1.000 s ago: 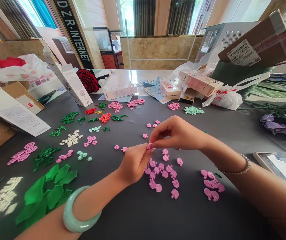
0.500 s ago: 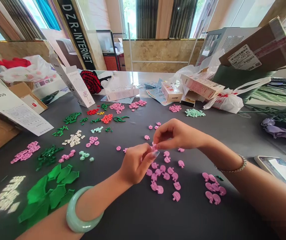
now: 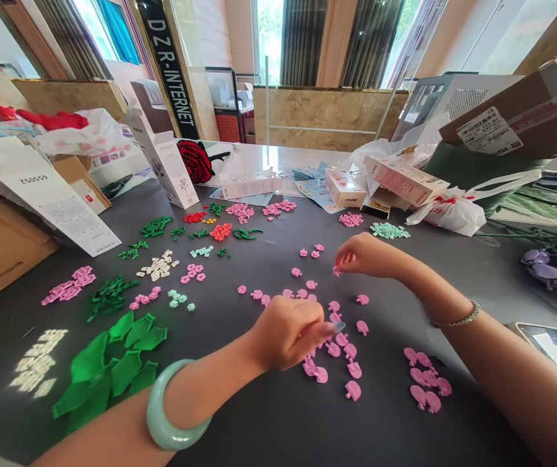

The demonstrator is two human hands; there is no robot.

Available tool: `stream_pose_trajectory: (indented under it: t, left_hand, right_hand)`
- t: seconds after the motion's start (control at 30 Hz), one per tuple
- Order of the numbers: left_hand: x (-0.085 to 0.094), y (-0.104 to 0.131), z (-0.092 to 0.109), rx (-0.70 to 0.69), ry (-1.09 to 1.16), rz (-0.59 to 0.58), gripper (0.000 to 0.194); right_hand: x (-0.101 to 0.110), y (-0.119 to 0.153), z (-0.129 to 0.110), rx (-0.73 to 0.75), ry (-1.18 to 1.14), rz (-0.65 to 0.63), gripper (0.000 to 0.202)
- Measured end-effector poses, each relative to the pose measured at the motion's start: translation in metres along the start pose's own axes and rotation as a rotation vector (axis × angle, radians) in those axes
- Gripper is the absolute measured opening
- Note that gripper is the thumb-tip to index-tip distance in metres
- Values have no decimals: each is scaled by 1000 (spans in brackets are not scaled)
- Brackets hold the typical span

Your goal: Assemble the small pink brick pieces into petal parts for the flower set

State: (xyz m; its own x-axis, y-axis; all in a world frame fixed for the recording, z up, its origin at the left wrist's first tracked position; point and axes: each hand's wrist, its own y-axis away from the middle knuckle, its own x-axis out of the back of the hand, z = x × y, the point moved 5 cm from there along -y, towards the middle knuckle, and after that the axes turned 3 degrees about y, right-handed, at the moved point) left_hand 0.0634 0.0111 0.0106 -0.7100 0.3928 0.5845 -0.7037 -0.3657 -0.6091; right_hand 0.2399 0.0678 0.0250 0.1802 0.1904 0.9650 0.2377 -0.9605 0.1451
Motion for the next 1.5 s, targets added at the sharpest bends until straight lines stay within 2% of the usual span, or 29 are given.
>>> stream_pose_trajectory:
  t: [0.23,0.43,0.53,0.67,0.87,1.07,1.17,1.37,1.5]
  left_hand:
    - [1,0,-3,-27,-7,-8,52]
    - [5,0,-9,29,0,32,51]
    - [4,0,-8,25,2,34,50]
    - [4,1,-7,24,-8,40,50]
    - [6,3,-3,-7,-21,90,49]
    - [11,5,-4,29,-7,198,54]
    - [13,5,-6,66,-28,242,58]
    - [23,9,-11,146,-172,452,56]
    - [25,10,-13,155,-171,483,51]
  right_hand:
    - [-7,-5,3,-22,54,-18,21]
    - [1,-8,11,-24,112,58,22]
    - [6,-20,5,2,129,78,21]
    - [14,-58,-23,75,136,89,20]
    - [16,-144,-71,157,101,164,26]
    - [3,-215,-89,133,51,192,33]
    - [-5,-237,-89,87,44,185,31]
    - [-18,-263,-89,33,58,171,32]
    - [-21,-269,-92,21,51,130,32]
